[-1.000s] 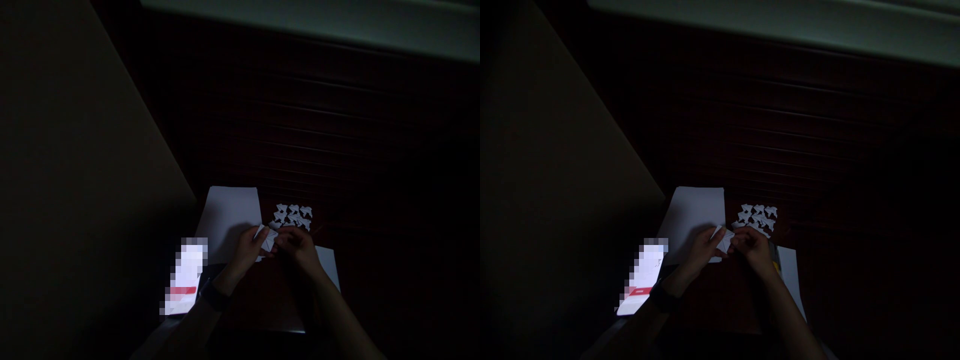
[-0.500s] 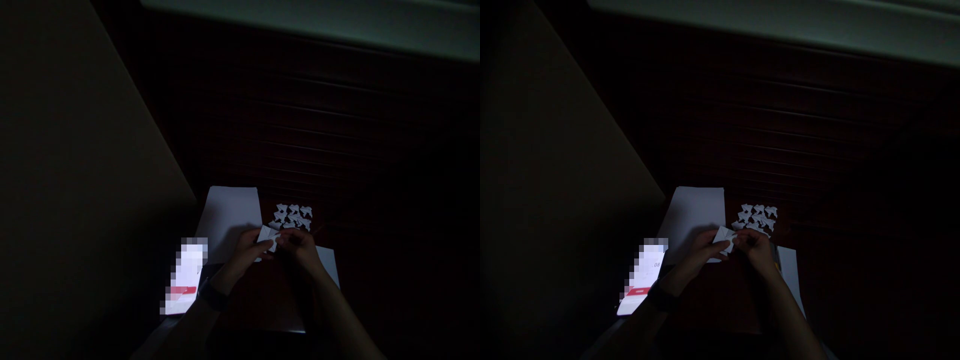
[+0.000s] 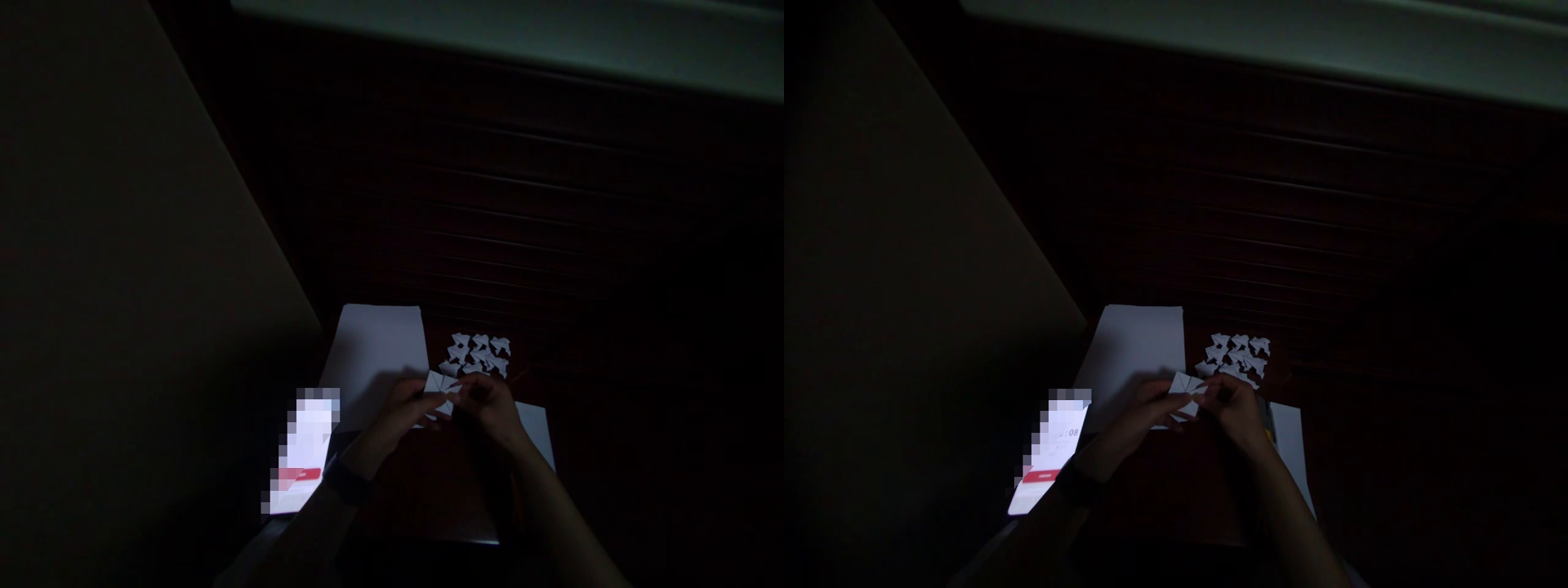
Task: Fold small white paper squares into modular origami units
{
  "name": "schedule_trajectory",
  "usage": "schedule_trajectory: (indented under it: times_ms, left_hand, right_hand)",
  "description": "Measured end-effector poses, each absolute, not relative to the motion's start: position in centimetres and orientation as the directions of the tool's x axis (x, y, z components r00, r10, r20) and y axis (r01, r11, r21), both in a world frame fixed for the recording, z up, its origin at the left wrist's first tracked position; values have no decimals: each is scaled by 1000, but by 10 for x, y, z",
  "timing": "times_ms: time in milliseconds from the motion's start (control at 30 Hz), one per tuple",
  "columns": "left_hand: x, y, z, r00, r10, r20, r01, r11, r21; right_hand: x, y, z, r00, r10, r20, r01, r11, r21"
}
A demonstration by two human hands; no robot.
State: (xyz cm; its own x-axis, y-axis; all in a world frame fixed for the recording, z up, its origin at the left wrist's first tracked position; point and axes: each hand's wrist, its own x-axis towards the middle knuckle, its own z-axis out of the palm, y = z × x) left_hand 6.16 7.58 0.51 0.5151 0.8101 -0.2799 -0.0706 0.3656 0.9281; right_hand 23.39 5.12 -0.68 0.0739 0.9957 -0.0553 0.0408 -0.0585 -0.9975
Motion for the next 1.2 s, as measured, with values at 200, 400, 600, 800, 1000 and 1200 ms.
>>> schedule_trajectory:
  times_ms: [200, 400, 600, 800, 1000, 1200]
  left_hand:
    - [69, 78, -7, 429, 867, -254, 123, 222, 967]
    - [72, 73, -7, 400, 907, -128, 264, 19, 964]
    - [71, 75, -5, 328, 944, 39, 391, -174, 904]
    - [70, 77, -4, 339, 940, 32, 337, -154, 929]
    - [67, 79, 1, 356, 934, -5, 307, -113, 945]
    - [66, 79, 3, 353, 934, -51, 257, -45, 965]
  right_hand:
    - [234, 50, -5, 50, 994, -94, -10, -93, -996]
    - [228, 49, -1, -15, 992, -122, -42, -123, -992]
    - [231, 51, -10, 37, 990, -139, -159, -132, -979]
    - [229, 50, -3, 68, 990, -125, -206, -109, -972]
    - [226, 46, 14, 44, 994, -105, -99, -100, -990]
    - [224, 45, 9, 41, 991, -130, -122, -124, -985]
